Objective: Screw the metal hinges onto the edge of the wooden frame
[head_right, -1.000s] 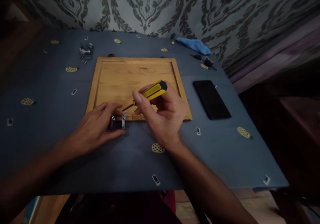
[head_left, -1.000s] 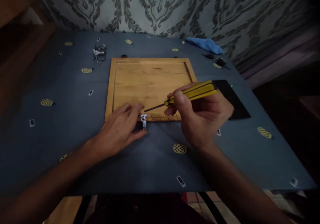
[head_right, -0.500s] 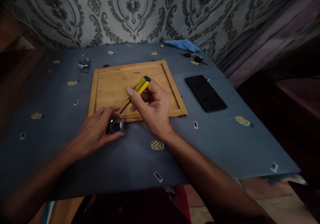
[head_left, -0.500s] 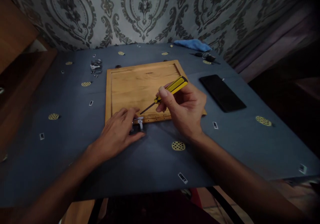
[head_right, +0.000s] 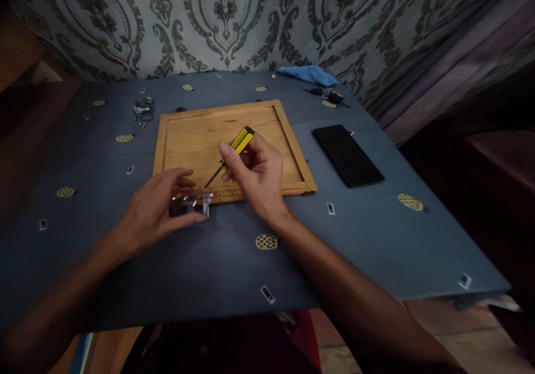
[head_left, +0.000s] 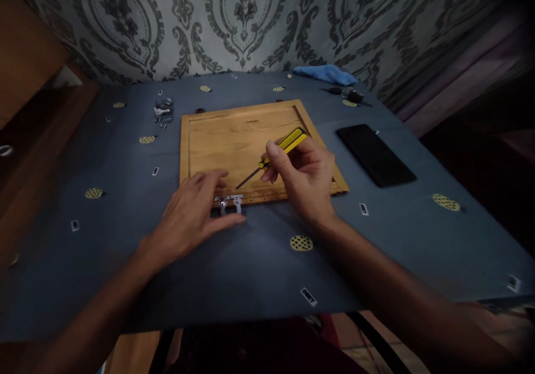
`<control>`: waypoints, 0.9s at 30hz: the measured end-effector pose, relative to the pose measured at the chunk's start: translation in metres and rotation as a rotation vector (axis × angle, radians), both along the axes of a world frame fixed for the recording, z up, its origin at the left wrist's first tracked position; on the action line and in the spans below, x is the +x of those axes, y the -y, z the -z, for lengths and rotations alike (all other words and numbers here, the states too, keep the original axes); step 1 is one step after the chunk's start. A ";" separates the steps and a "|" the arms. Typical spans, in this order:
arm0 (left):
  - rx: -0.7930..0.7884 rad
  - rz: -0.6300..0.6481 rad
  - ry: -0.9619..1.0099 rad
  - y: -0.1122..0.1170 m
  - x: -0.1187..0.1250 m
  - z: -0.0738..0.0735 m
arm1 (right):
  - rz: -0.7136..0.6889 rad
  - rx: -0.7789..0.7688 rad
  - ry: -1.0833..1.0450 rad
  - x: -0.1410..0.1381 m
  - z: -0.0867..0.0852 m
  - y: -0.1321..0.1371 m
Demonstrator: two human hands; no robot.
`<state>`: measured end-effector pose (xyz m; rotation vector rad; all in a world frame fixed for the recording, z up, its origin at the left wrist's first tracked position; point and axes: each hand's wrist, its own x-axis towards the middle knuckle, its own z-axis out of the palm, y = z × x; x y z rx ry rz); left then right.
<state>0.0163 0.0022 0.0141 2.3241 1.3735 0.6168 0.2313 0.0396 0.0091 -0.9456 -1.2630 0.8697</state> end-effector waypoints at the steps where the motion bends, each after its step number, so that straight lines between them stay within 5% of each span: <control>1: -0.007 -0.028 0.030 -0.001 -0.002 -0.002 | -0.005 -0.021 -0.005 0.001 0.002 -0.002; 17: -0.203 -0.039 0.181 -0.011 -0.011 -0.007 | -0.010 0.056 0.003 0.003 0.008 -0.010; 27: -0.172 0.011 0.127 -0.006 -0.004 -0.005 | 0.030 0.009 0.097 0.003 0.001 -0.003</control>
